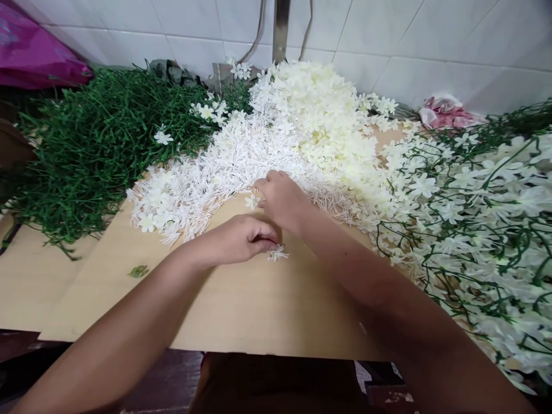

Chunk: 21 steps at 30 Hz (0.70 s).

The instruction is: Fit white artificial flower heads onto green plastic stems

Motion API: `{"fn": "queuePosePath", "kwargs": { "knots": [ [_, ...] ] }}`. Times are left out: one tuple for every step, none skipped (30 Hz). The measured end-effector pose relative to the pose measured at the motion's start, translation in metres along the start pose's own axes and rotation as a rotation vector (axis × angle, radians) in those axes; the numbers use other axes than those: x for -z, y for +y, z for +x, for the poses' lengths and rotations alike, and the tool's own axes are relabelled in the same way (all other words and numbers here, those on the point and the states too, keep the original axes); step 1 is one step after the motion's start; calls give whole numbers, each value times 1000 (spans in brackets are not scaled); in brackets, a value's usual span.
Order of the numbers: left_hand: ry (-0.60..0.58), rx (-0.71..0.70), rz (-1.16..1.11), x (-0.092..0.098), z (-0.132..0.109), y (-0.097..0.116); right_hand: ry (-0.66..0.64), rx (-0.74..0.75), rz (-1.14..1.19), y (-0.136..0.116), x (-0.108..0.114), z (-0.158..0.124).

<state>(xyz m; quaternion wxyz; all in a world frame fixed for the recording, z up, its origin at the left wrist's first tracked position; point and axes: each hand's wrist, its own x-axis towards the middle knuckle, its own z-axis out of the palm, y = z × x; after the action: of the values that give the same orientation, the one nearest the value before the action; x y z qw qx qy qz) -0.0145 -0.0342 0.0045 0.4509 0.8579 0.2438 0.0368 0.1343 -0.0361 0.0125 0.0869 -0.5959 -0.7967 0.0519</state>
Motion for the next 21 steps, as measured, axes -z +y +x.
{"fn": "queuePosePath", "kwargs": {
  "knots": [
    [24,-6,-1,0,0,-2,-2,-18,-30,3,0,-1],
    [54,-8,-13,-1,1,-4,-8,-36,-52,6,0,-2],
    [85,-3,-33,-2,2,-6,-16,-51,-72,10,0,-4],
    [117,8,-61,-3,3,-7,-22,-63,-83,14,0,-7],
    [146,22,-94,-4,4,-8,-21,-71,-81,18,0,-9],
    [169,36,-119,-5,5,-9,-9,-72,-63,21,-1,-11],
    [190,44,-131,-5,6,-9,18,-67,-26,26,-2,-13],
    [216,45,-128,-6,7,-8,56,-60,27,30,-2,-15],
    [259,39,-113,-6,8,-7,101,-52,95,34,-2,-17],
    [315,32,-90,-5,8,-5,154,-54,174,39,-2,-19],
    [383,31,-67,-4,9,-3,200,-69,259,44,0,-20],
    [460,38,-53,-2,11,0,247,-94,352,49,1,-22],
    [537,55,-53,0,12,3,288,-125,452,54,3,-23],
    [599,80,-65,2,15,6,315,-155,565,59,5,-24],
    [640,108,-88,4,18,8,327,-179,691,63,6,-25],
    [660,131,-119,6,23,11,321,-199,820,66,7,-26],
    [666,147,-150,8,28,13,300,-216,942,68,9,-26],
    [665,154,-179,8,35,15,275,-228,1048,69,9,-26],
    [666,153,-203,9,42,16,254,-237,1131,70,10,-26],
    [673,143,-224,9,49,17,241,-243,1192,70,11,-26],
    [684,125,-247,8,57,18,237,-244,1237,71,11,-25]
  ]
}}
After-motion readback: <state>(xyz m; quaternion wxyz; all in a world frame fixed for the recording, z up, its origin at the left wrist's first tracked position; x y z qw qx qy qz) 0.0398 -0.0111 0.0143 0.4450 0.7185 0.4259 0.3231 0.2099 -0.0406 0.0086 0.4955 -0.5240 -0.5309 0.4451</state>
